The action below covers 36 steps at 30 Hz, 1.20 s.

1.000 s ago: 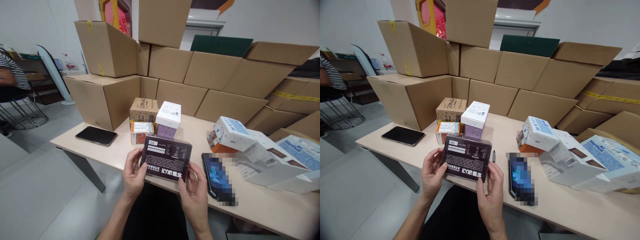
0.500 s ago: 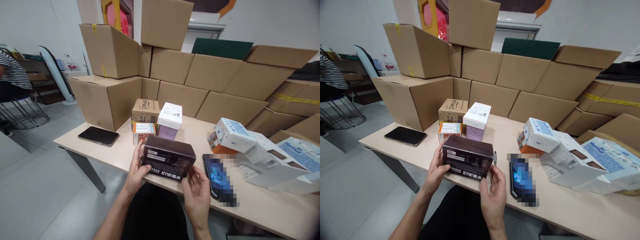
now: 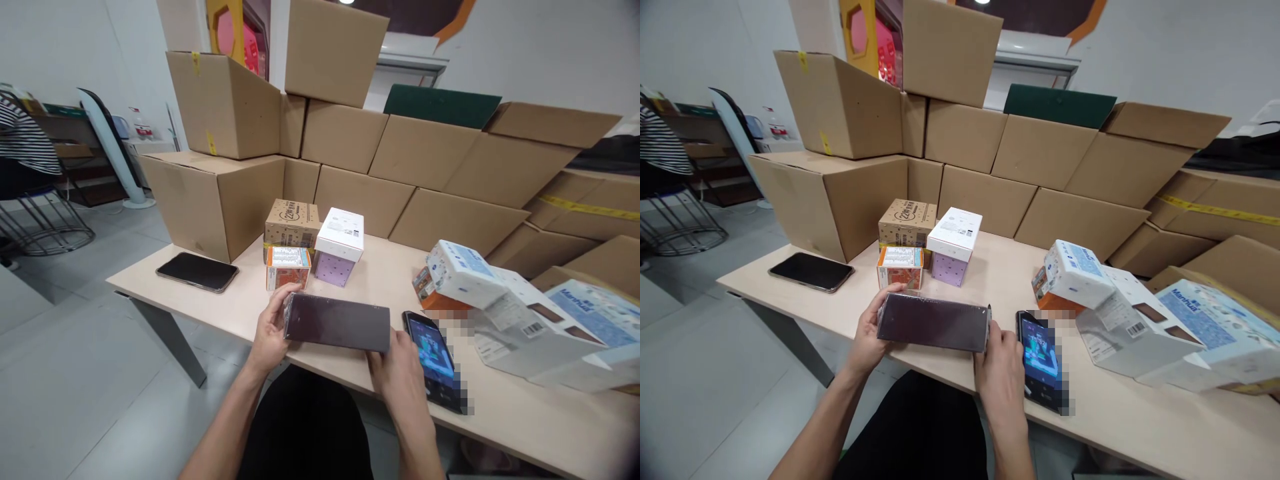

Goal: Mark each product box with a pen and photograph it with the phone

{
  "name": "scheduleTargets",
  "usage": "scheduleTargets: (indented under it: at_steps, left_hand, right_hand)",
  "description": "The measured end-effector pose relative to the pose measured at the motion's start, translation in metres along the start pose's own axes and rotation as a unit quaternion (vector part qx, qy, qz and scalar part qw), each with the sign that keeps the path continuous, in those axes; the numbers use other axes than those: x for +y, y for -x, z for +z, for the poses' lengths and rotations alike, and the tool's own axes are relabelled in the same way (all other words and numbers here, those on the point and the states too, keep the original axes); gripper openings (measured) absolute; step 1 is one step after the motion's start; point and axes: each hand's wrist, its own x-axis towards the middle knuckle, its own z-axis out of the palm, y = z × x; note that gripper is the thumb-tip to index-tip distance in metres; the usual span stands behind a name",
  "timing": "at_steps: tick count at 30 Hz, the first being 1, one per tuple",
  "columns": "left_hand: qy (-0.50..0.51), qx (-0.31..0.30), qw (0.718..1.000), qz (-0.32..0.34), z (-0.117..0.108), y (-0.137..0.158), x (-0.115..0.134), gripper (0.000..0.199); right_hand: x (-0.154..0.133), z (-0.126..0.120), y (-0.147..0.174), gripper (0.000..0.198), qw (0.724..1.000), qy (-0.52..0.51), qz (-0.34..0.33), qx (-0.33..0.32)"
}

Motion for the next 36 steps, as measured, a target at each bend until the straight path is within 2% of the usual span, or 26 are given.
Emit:
scheduleTargets:
  at_steps: [4,6,8,9,10,12,14,15,16,18,21,23,25,27,30,31,34,36]
  left_hand:
    - [-0.036,-0.008,0.998,0.053,0.004,-0.003,-0.001,0.046]
    - [-0.05,-0.011,0.997,0.054,0.006,-0.004,-0.002,0.048]
    - [-0.055,-0.011,0.997,0.051,0.007,-0.004,-0.002,0.049]
    - [-0.055,-0.009,0.997,0.051,0.008,-0.003,-0.002,0.049]
    - [-0.055,-0.007,0.997,0.052,0.008,-0.003,-0.002,0.048]
    - [-0.055,-0.006,0.997,0.053,0.009,-0.003,-0.003,0.048]
    - [-0.055,-0.004,0.997,0.056,0.009,-0.002,-0.003,0.047]
    - [-0.055,-0.001,0.997,0.059,0.009,-0.002,-0.003,0.046]
    - [-0.056,0.001,0.997,0.061,0.009,-0.001,-0.002,0.045]
    - [-0.06,0.001,0.997,0.056,0.01,-0.001,-0.002,0.045]
    - [-0.07,-0.001,0.997,0.04,0.011,0.0,-0.001,0.05]
    - [-0.075,0.0,0.997,0.033,0.012,0.001,0.0,0.053]
    - [-0.079,-0.003,0.997,0.024,0.012,0.002,-0.001,0.055]
    - [-0.078,-0.005,0.997,0.018,0.013,0.002,-0.002,0.055]
    - [-0.063,-0.003,0.998,0.011,0.013,0.002,-0.005,0.055]
    - [-0.059,-0.004,0.998,0.007,0.013,0.002,-0.005,0.056]
    - [-0.062,-0.007,0.998,0.002,0.012,0.002,-0.006,0.056]
    - [-0.068,-0.008,0.998,0.006,0.012,0.002,-0.006,0.056]
  right_hand:
    - [0.001,0.007,-0.001,0.034,0.998,-0.062,-0.017,0.013]
    - [0.002,0.006,-0.003,0.028,0.99,-0.134,0.012,0.03]
    - [0.002,0.002,-0.003,0.026,0.966,-0.247,0.06,0.039]
    - [0.002,0.0,-0.002,0.028,0.942,-0.318,0.096,0.039]
    - [0.002,-0.003,0.0,0.03,0.907,-0.395,0.138,0.043]
    - [0.0,-0.009,0.005,0.027,0.812,-0.542,0.207,0.068]
    - [-0.002,-0.018,0.012,0.02,0.728,-0.641,0.216,0.116]
    - [-0.003,-0.023,0.014,0.019,0.706,-0.664,0.201,0.144]
    - [-0.004,-0.028,0.017,0.02,0.699,-0.671,0.182,0.168]
    - [-0.007,-0.039,0.021,0.027,0.712,-0.656,0.143,0.206]
    - [-0.015,-0.055,0.023,0.018,0.725,-0.642,0.069,0.24]
    - [-0.024,-0.064,0.023,0.01,0.727,-0.648,0.026,0.226]
    - [-0.035,-0.068,0.021,0.018,0.744,-0.64,0.009,0.192]
    - [-0.047,-0.068,0.018,0.026,0.779,-0.606,0.014,0.158]
    - [-0.06,-0.061,0.011,0.023,0.837,-0.531,0.036,0.124]
    - [-0.063,-0.058,0.008,0.021,0.846,-0.519,0.031,0.119]
    - [-0.07,-0.048,-0.001,0.008,0.839,-0.53,-0.014,0.122]
    - [-0.072,-0.043,-0.008,0.007,0.848,-0.516,-0.037,0.114]
